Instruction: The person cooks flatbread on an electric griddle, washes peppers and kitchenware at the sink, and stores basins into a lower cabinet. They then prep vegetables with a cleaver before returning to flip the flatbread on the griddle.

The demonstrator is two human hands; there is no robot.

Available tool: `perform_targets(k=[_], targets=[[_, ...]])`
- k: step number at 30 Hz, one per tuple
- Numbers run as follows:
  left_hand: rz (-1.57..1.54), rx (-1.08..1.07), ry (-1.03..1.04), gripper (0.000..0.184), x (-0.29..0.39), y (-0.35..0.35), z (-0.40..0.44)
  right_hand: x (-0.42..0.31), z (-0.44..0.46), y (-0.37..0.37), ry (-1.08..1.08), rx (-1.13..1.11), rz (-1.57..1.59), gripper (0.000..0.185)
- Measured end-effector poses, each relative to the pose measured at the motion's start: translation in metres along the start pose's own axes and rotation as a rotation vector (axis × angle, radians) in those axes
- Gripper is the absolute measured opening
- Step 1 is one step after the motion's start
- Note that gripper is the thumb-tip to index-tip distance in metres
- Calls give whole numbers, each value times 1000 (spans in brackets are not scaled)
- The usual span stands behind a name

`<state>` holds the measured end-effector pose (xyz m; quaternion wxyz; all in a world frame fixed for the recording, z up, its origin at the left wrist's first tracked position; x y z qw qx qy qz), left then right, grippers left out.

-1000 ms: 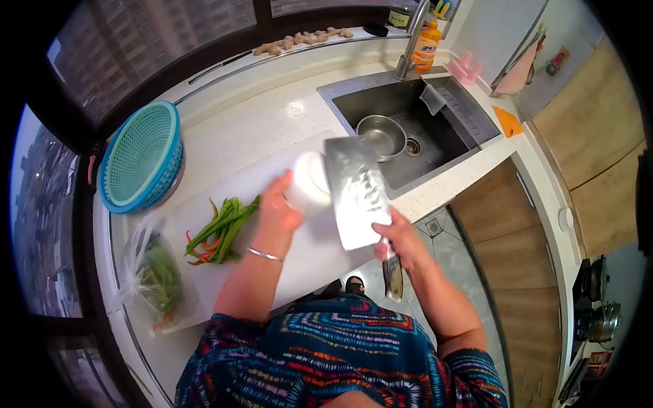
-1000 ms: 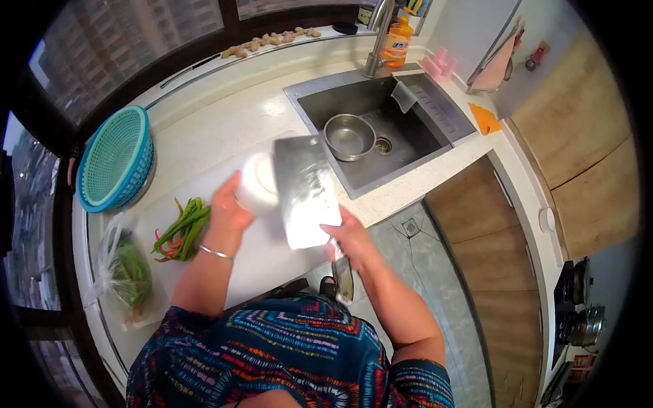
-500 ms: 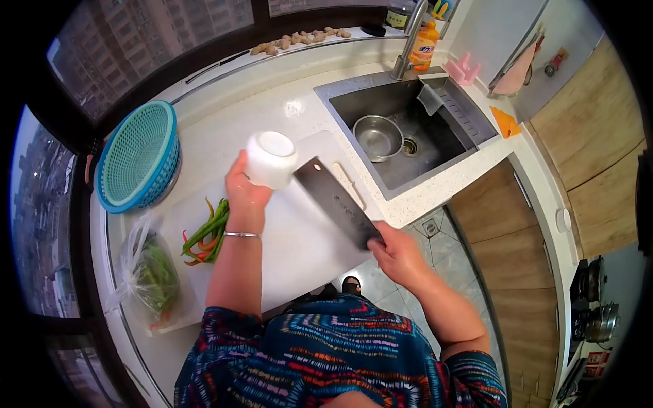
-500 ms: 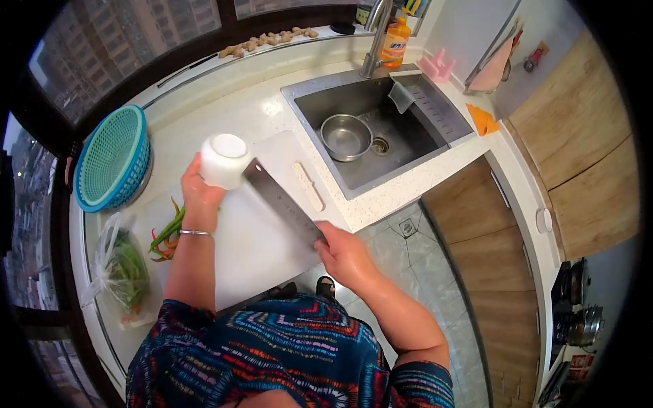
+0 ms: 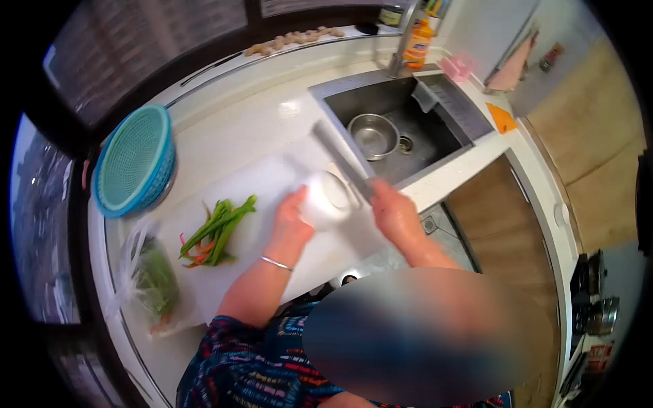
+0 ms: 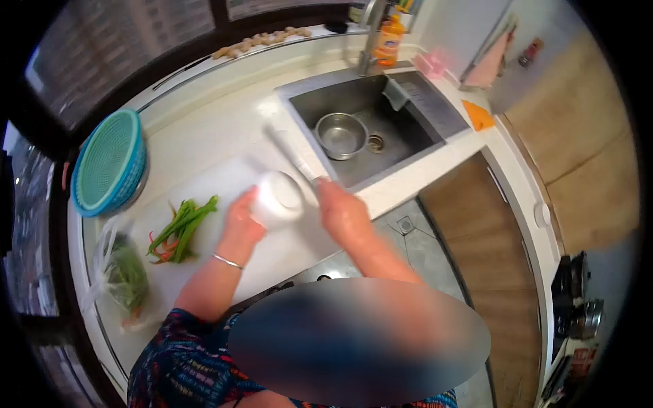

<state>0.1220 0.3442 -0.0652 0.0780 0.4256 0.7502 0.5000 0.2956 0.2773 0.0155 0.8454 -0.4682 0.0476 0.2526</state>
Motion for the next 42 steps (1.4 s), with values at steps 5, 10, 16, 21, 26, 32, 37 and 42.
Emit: perform_targets(k=[5, 10, 16, 21, 26, 32, 37, 42], targets=[[156, -194, 287, 38, 93, 8, -7, -35, -22, -11, 42, -297, 116, 33], [-122, 17, 215, 38, 103, 20, -23, -43, -30, -12, 724, -283, 1374, 32], [68, -12, 45, 39, 29, 12, -25, 9, -3, 4, 724, 17, 1130, 32], [52, -13, -71, 41, 21, 19, -8, 11, 2, 12, 201, -22, 214, 24], [-67, 128, 181, 43, 104, 28, -1, -45, -8, -37, 83, -318, 198, 19], [-111, 51, 209, 47, 103, 34, -19, -30, -25, -12, 434, -153, 1024, 32], [562, -148, 7, 41, 23, -16, -1, 16, 0, 8, 577, 6, 936, 31], [184, -89, -14, 38, -3, 20, -3, -1, 8, -8, 225, -169, 99, 30]])
Point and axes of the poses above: each hand's wrist, its own z-axis towards the middle knuckle, its own y-axis out of the palm, x = y × z, the point moved 3 cm from there along z, towards the middle knuckle, and after that the axes turned 14 degrees about -y, right-handed, at the moved point
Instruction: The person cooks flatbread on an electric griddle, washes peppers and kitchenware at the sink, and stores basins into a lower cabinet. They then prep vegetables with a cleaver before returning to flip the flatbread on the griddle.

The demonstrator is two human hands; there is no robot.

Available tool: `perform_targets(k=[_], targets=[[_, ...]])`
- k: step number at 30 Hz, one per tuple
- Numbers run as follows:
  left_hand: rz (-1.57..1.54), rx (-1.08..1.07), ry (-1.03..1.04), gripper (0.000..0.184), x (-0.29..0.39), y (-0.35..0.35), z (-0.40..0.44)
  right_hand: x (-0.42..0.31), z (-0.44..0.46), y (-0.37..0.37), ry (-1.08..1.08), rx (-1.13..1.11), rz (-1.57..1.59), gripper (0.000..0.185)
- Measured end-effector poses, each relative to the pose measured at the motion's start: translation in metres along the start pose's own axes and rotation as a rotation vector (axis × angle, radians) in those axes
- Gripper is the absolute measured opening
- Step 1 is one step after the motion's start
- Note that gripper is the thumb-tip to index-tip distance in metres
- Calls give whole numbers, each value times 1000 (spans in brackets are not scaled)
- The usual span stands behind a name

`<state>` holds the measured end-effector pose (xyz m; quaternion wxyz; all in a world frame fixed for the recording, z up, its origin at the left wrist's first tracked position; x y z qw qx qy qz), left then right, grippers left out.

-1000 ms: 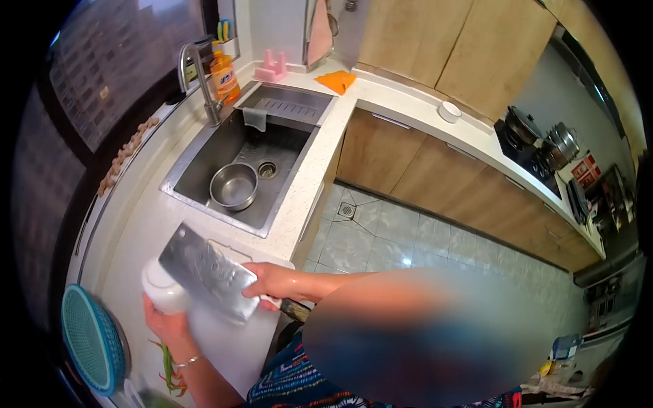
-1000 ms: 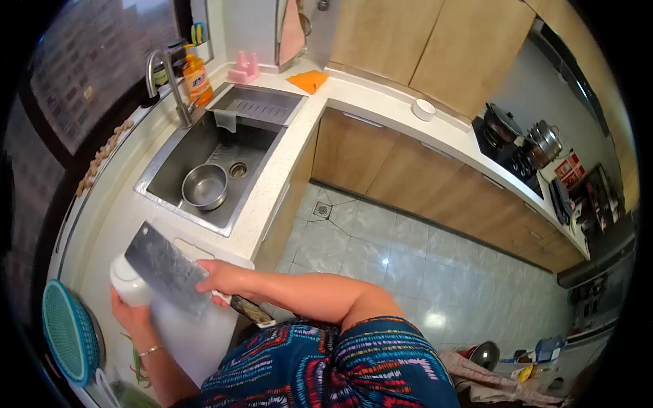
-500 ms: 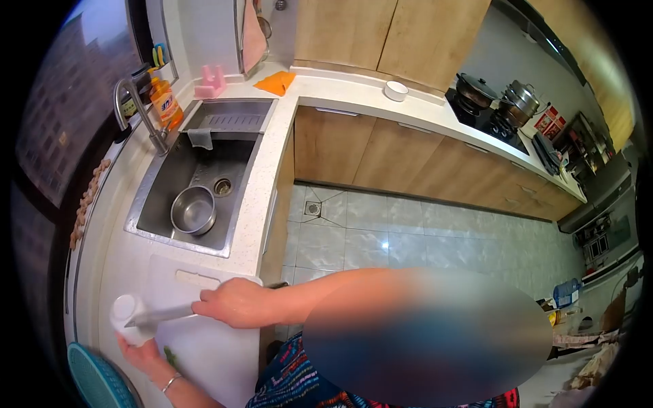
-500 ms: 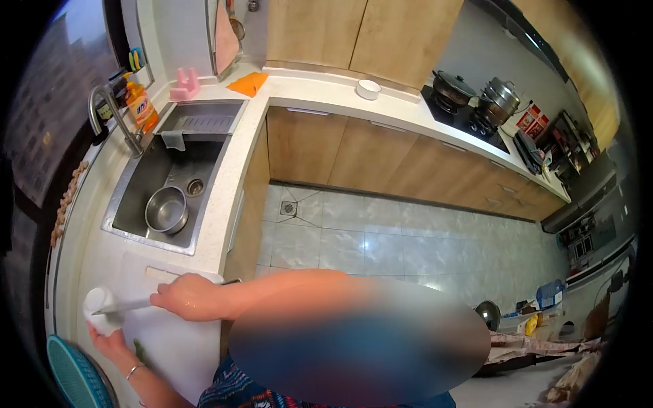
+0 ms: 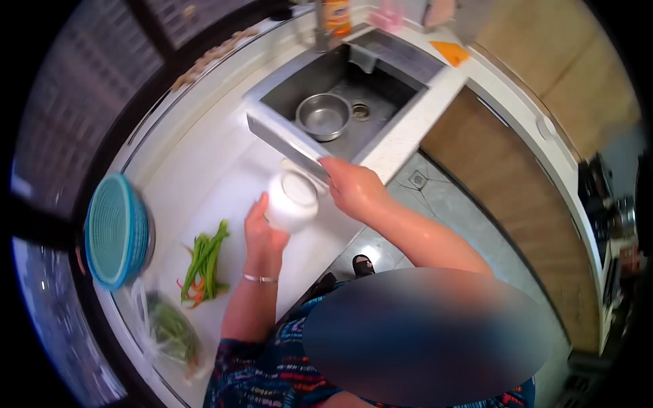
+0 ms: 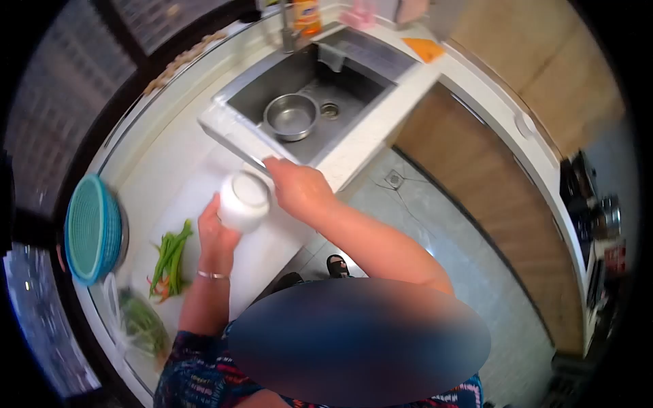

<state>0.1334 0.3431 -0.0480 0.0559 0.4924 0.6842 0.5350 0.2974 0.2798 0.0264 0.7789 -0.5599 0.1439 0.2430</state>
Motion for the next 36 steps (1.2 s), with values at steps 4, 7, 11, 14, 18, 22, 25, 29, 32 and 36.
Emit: perform_targets(k=[4, 7, 11, 14, 18, 22, 25, 29, 32, 36], targets=[[-86, 51, 123, 39, 66, 0, -5, -25, -33, 2, -153, -204, -176, 29], [-167, 69, 317, 39, 99, -6, -14, -23, -54, 1, -253, -84, 54, 31], [-243, 36, 282, 36, 86, -8, -18, -21, -58, 15, 507, -358, 1175, 37], [-192, -4, 133, 37, 50, -7, -19, -3, -46, 32, 612, -106, 1290, 46], [-194, 214, 11, 38, -3, -17, -17, 18, -9, 27, 607, -20, 992, 36], [-197, 200, 91, 37, 8, -5, -13, 0, -4, 18, 44, -68, 76, 30], [-274, 74, 159, 37, 55, -21, -5, -31, -23, 10, -146, -255, -206, 29], [-304, 44, 319, 40, 98, -19, -25, -28, -45, 6, 89, -193, 561, 32], [-305, 50, 263, 39, 83, -16, -28, -27, -46, 17, 561, -281, 1236, 34], [-238, 94, 113, 40, 37, -21, -26, 5, -25, 33, 664, -138, 1268, 35]])
Point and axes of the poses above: each hand's wrist, its own z-axis towards the middle knuckle, its own y-axis out of the palm, x = y × z, the point moved 3 cm from there along z, towards the middle knuckle, and after that the axes turned 14 degrees about -y, right-handed, at the moved point
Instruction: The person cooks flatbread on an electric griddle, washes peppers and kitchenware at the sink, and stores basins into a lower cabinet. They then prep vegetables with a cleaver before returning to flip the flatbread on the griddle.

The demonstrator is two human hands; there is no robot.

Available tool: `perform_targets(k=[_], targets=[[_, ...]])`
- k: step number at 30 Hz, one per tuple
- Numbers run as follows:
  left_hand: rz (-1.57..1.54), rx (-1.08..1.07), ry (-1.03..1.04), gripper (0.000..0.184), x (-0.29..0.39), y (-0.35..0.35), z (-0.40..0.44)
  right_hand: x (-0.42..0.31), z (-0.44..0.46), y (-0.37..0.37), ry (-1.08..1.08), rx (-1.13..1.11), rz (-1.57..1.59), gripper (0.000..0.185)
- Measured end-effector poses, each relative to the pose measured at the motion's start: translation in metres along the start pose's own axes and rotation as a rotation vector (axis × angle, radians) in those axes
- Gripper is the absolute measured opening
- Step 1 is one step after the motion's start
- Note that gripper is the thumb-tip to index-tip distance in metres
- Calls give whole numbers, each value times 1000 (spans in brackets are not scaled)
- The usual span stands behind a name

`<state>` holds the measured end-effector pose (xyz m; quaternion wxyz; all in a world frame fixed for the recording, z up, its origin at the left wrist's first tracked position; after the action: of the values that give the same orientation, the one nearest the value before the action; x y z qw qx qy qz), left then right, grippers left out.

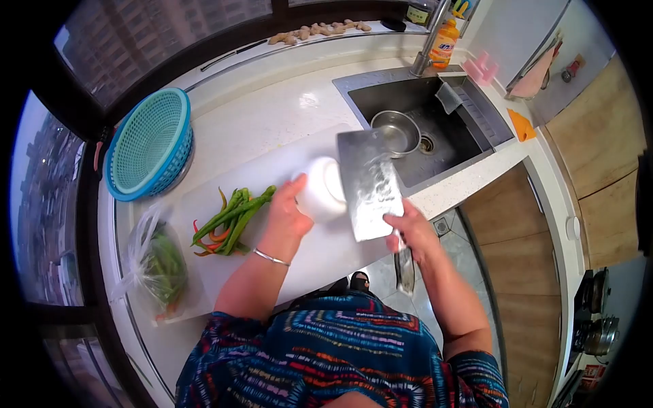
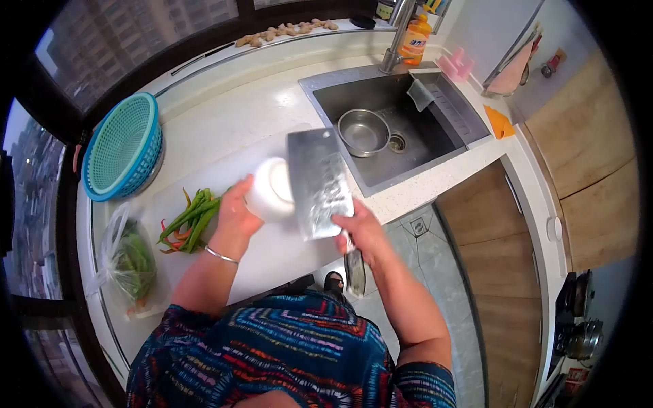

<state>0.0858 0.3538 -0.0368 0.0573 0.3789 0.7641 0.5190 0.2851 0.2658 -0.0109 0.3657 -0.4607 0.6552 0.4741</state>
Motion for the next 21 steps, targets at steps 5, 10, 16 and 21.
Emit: perform_targets(k=[5, 10, 16, 21], targets=[[195, 77, 234, 42, 27, 11, -3, -2, 31, -14, -431, 179, -964, 38], [469, 41, 673, 31, 112, 33, 0, -1, 19, 35, -688, -3, -1438, 34], [1188, 380, 811, 28, 166, 15, 47, 47, 23, 45, -898, -243, -1571, 28], [1876, 609, 821, 27, 168, 5, 70, 50, 27, 45, -844, -289, -1605, 28]])
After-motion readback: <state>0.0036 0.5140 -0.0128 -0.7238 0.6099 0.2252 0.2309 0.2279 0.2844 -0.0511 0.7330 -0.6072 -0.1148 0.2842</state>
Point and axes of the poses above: each hand's wrist, its own z-axis towards the middle knuckle, its own y-axis out of the palm, x = y × z, the point moved 3 cm from there along z, towards the middle knuckle, and after that the axes turned 14 degrees about -y, right-handed, at the moved point
